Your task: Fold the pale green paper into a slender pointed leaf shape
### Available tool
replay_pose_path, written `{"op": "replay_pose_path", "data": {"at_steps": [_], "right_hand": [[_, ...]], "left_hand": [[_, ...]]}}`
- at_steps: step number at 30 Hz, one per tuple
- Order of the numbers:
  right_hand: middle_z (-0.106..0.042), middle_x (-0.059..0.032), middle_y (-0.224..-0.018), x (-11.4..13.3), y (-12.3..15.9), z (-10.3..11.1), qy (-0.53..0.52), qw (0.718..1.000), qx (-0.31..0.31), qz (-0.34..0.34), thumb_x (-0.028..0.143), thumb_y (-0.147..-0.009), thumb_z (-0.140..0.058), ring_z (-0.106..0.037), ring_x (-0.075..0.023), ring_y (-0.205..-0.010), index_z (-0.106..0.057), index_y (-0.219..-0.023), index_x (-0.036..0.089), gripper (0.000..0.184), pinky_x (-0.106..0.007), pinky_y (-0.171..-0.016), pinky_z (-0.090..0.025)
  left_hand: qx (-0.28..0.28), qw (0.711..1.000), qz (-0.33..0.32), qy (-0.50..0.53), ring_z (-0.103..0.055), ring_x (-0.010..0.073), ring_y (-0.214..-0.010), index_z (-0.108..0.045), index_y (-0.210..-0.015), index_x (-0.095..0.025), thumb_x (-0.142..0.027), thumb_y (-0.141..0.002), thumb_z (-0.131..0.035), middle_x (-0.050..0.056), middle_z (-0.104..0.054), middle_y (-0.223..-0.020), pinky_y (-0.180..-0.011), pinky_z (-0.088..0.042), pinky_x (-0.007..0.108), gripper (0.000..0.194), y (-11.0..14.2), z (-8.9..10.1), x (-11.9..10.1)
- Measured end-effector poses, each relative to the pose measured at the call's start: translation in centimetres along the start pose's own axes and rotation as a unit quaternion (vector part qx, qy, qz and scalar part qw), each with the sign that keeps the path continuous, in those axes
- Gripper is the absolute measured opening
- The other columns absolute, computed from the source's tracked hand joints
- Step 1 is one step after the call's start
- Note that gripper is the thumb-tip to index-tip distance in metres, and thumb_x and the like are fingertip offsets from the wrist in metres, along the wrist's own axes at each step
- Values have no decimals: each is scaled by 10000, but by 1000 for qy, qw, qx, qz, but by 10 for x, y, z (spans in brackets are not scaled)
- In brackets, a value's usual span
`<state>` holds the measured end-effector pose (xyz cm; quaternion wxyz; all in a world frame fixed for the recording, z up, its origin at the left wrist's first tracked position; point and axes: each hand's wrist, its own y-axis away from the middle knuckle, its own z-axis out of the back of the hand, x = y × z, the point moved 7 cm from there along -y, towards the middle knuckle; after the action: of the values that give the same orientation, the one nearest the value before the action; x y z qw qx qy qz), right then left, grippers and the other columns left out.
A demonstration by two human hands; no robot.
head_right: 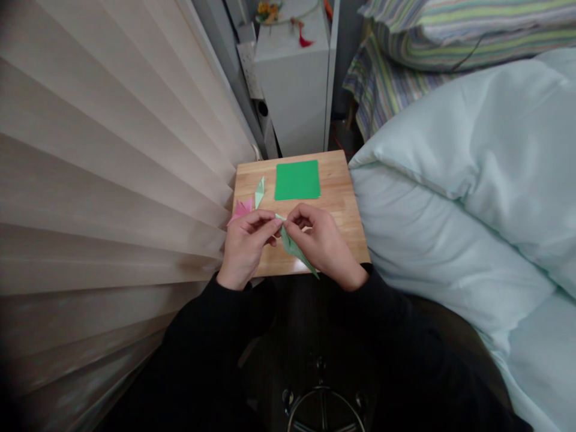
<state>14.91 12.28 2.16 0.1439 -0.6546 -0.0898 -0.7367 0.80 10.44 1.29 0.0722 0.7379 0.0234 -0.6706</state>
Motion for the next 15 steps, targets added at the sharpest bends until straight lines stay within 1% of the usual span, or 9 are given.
{"op": "replay_pose_path", "data": {"at_steps": [6, 8, 11, 13, 15], "right_hand": [[-619, -9, -725, 8, 1, -1, 83, 996, 5, 43, 258, -920, -595, -569, -133, -667, -600, -775, 179, 165, -265, -587, -434], [-619, -11, -727, 8, 0, -1, 87, 995, 5, 38, 264, -917, -592, -569, -135, -667, -598, -775, 179, 166, -267, -587, -436], [-621, -10, -726, 4, 0, 0, 69, 998, 6, 13, 277, -910, -589, -567, -136, -656, -599, -774, 178, 169, -270, -587, -437], [-625, -7, -716, 2, -1, -1, 61, 998, 14, 5, 279, -917, -583, -565, -135, -662, -612, -761, 173, 191, -278, -616, -438], [-633, -1, -705, 2, -1, -3, 64, 997, 29, 12, 276, -930, -584, -560, -133, -679, -634, -748, 169, 217, -286, -658, -431]], "left_hand": [[-9, 1000, 25, 6, -605, 93, -508, -708, -762, -155, -305, -746, -802, -15, -652, -587, -497, -519, 204, 179, 1, 1, 6], [-9, 1000, 27, 11, -606, 93, -503, -708, -780, -150, -322, -750, -805, -18, -647, -582, -501, -527, 206, 199, 1, 0, 8], [-13, 1000, 26, 9, -601, 91, -495, -698, -784, -149, -340, -757, -805, -22, -638, -577, -492, -525, 203, 220, 2, -1, 8], [-16, 999, 27, 9, -606, 92, -499, -690, -781, -152, -342, -750, -815, -22, -643, -592, -486, -522, 201, 230, 2, -1, 7], [-17, 999, 25, 13, -613, 93, -508, -685, -781, -155, -333, -740, -825, -21, -653, -616, -486, -521, 201, 230, 3, -2, 5]]}}
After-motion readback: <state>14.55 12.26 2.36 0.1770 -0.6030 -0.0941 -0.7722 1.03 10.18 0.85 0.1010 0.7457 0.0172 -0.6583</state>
